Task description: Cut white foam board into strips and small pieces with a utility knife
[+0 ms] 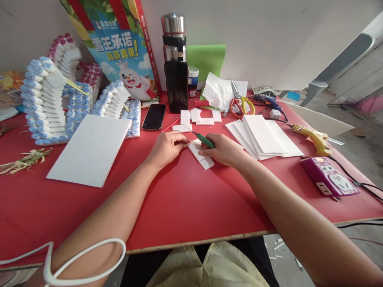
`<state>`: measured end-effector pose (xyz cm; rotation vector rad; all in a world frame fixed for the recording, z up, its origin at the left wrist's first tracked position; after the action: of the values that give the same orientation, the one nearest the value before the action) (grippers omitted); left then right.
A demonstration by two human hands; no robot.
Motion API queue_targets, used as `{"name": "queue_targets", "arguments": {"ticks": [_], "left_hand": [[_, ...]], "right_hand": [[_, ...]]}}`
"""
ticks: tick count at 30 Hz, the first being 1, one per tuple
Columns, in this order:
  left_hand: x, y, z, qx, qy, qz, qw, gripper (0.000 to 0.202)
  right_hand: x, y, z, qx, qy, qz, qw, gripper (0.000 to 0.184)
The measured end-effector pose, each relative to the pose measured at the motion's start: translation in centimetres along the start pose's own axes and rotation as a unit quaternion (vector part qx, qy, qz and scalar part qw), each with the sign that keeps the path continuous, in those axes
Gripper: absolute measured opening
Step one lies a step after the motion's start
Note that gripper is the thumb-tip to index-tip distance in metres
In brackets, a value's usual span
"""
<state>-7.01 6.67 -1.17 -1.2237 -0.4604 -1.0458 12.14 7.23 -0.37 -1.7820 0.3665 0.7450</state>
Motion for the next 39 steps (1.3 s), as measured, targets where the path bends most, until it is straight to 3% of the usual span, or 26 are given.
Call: {"name": "queue_targets", "arguments": {"ticks": [15,18,22,25,29,34,39], "left_hand": [[0.2,0.1,-0.1,-0.011,0.045,0.049,0.998,0.014],[1.3,0.3,-0.4,-0.035,0.067,0.110,0.991,0.018],[4.1,1.0,-1.1,-0.087,0.118,0.247,0.958,0.027],[5.4,1.4,-1.4,-0.118,0.098,0.285,0.946,0.027],[5.7,1.6,-1.4,-0.150,0.054,0.279,0.947,0.034],[5.1,1.8,-1.3,-0.139,0.052,0.250,0.957,0.023],[4.7,2.0,-1.4,-0.132,0.056,0.241,0.960,0.021]], "right_hand": [[0.2,0.2,0.4,-0.016,-0.009,0.004,1.000,0.021],[0.1,0.1,0.3,-0.017,-0.005,0.002,1.000,0.022],[-0.4,-0.1,0.1,-0.013,-0.014,-0.002,1.000,0.025],[-0.6,-0.3,0.0,-0.012,-0.020,0.001,1.000,0.024],[-0.7,-0.3,-0.1,-0.021,-0.013,0.006,1.000,0.024],[-0.7,-0.3,-0.2,-0.009,-0.014,0.005,1.000,0.025],[0.3,-1.1,-1.0,-0.001,-0.005,0.076,0.997,0.026]]}}
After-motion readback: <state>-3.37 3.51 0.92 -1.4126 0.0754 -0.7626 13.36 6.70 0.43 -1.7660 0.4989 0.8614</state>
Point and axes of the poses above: each hand's wrist, its own z-axis towards the middle knuckle, its own y-axis out of the palm, x = y × z, the point moved 5 cm from there along z, towards the middle knuckle, and after that the axes turned 2 degrees about y, right-handed, at the moved point
